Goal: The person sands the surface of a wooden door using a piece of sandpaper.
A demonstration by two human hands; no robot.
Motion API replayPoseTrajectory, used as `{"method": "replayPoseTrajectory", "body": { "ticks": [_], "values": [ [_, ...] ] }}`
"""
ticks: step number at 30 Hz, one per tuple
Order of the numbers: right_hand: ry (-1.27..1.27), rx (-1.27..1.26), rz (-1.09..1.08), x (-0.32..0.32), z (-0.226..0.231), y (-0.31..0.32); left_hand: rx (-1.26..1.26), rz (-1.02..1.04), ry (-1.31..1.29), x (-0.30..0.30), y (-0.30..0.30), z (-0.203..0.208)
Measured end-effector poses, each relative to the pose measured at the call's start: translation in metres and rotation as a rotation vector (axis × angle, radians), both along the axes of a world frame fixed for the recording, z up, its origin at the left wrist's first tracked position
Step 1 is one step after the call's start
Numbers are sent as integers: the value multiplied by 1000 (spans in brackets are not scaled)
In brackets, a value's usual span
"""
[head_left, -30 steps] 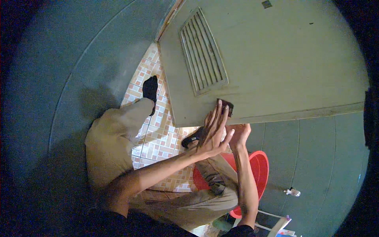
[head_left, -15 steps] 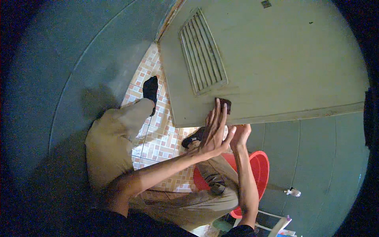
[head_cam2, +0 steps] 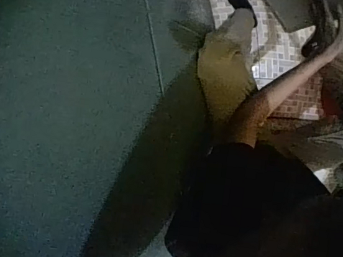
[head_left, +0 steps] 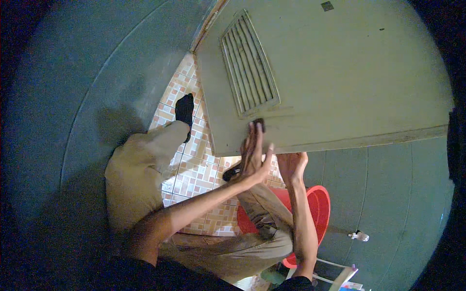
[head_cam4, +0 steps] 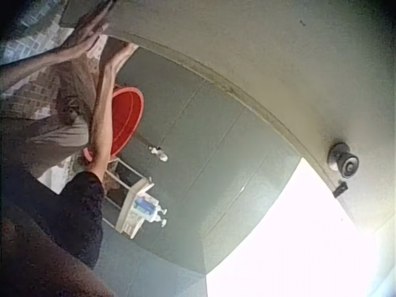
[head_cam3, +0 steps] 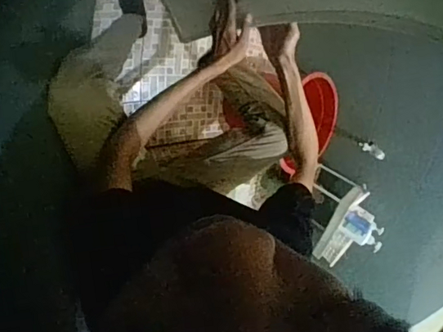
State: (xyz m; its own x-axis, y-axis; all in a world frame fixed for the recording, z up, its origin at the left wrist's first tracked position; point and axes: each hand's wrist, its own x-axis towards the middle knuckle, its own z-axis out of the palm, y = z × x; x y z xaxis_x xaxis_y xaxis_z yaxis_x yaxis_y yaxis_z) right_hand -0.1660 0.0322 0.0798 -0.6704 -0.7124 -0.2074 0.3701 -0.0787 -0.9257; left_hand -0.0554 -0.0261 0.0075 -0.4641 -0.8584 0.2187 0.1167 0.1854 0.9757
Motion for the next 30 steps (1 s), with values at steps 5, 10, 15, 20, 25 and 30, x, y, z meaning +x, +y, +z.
{"method": "replayPoseTrajectory", "body": {
  "ticks": [5,10,15,20,25,30],
  "values": [
    [1,19,1,2,1,-2,86,-11,-88,1,0,-2],
    [74,1,46,-7,-5,4,-99,-55,0,11,5,21],
    [41,11,-1,-3,-4,1,-100,-72,7,11,3,15],
    [31,29,-15,-4,-3,2,-104,-62,2,10,3,14],
    [49,3,25,-9,-6,5,-140,-51,-5,14,5,22],
    [88,-5,23,-5,-5,2,-185,-59,15,14,4,18]
  ]
}}
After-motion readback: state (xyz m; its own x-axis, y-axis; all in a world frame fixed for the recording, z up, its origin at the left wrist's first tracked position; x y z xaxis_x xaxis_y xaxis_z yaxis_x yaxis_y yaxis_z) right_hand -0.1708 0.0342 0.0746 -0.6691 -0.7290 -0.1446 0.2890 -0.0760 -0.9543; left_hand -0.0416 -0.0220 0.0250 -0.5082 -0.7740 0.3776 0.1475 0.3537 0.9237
